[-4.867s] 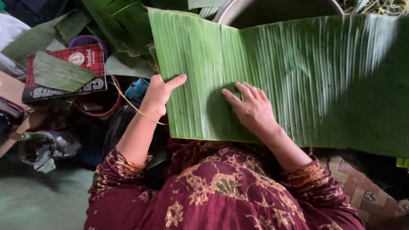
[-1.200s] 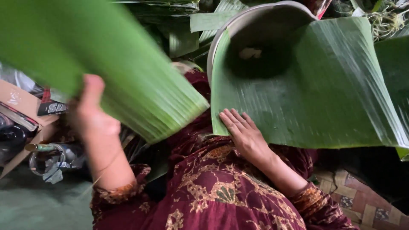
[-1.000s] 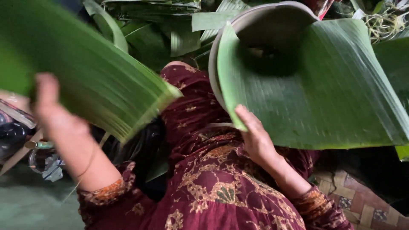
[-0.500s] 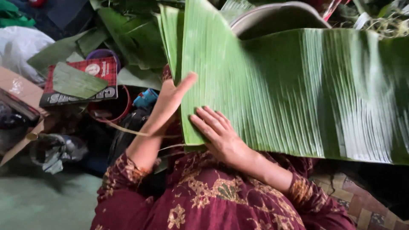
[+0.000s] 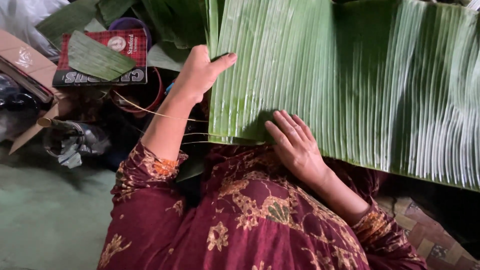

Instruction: Tearing large banana leaves into smaller strips and stacking them for food preparation.

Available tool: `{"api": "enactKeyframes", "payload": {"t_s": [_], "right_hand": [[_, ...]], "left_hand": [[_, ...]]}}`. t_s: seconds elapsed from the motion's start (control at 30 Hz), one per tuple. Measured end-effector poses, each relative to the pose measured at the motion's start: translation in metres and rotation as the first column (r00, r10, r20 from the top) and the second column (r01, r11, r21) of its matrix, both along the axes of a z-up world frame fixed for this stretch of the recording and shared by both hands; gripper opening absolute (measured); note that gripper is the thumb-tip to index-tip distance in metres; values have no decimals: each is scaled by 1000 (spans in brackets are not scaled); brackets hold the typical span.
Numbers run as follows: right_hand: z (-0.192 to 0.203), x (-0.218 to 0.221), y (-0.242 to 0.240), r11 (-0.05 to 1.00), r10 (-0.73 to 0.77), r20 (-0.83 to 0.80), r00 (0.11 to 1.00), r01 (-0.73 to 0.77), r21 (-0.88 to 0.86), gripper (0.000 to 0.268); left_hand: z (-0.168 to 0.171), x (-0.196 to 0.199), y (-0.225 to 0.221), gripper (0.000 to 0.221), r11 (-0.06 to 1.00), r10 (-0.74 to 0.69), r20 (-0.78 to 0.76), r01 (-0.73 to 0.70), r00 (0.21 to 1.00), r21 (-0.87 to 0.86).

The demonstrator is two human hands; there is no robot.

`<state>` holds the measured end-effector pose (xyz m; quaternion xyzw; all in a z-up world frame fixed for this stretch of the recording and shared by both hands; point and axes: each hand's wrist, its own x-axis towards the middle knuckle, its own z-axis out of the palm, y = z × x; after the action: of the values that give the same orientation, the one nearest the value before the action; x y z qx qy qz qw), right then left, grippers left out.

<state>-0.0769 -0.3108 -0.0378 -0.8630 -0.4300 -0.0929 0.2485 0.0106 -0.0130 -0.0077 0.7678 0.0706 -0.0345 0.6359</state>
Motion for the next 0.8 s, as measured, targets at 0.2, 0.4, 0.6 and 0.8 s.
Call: {"api": "enactKeyframes", "payload": {"t_s": [0.2,0.4,0.6,0.8], "right_hand": [[-2,2,2,995,-17,-40,999,21,93,44],[5,6,1,982,-72,-128,989,92,164,47],[13,11,0,918,-92,-206,974,162,361,31],[15,10,-30,783,-301,-368,880,449,431,26]], "left_hand": [[22,-4,2,15,994,-107,24,106,994,35],[20,-1,7,16,991,-133,79,131,988,24],[8,3,20,41,974,-225,208,212,952,83],[12,5,35,20,975,-210,210,222,955,-31]]}}
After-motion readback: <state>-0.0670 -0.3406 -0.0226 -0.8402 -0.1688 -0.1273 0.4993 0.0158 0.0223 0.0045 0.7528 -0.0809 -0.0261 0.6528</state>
